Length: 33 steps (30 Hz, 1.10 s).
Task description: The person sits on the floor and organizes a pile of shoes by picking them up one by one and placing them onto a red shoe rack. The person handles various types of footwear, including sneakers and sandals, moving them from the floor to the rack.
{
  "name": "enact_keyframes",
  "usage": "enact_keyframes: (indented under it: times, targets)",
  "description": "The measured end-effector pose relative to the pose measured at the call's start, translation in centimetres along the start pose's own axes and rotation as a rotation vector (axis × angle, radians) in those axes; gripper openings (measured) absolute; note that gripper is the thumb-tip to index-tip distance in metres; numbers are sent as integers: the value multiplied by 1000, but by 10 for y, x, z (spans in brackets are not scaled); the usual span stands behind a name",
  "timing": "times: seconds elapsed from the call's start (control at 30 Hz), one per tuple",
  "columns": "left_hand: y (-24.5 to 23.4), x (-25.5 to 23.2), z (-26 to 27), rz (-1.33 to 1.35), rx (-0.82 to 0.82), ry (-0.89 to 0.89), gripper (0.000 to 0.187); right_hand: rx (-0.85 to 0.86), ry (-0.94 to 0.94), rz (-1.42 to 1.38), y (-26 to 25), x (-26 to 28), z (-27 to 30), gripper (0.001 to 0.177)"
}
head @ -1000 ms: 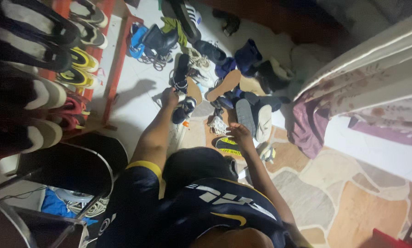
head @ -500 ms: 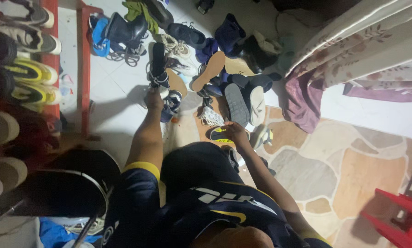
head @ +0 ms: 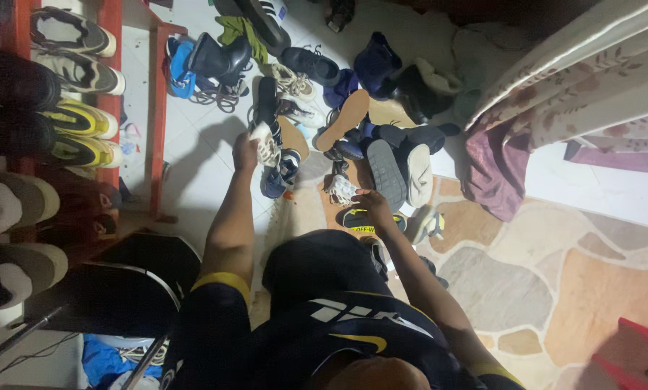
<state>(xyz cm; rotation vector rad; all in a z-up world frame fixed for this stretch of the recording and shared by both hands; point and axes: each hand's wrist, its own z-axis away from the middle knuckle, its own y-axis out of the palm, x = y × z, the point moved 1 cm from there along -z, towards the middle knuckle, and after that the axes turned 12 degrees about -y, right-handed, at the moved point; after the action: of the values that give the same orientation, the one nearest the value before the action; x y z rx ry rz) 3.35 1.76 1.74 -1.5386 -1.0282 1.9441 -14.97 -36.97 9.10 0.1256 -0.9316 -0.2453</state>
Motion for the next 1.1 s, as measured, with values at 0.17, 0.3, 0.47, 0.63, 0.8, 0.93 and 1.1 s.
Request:
enact_keyframes:
  times: [0.17,0.3,0.47,0.63,0.8,0.93,1.1]
  targets:
    - [-15,-6,0,404,171,-173,31,-68,-19,74,-18,-2,-19,24]
    - [-10,-11,12,979,402,-493,37,-244,68,-174,-28,3,-46,22]
    - [5,-11,34,1356,547,-694,45,288,-514,1788,-30,1,-64,17]
    - [21,-8,49,1230,521,-913,47,-10,-395,1295,-10,-17,-72,71]
    - [24,2,68,1375,599,-852,45,74,-268,1277,-5,-30,-62,95]
    - [20,7,78,1456,645,-823,47,227,-133,1478,5,-33,-67,93]
    - [25,-9,78,1449,583,-840,45,206,-68,1532,15,-24,-65,86]
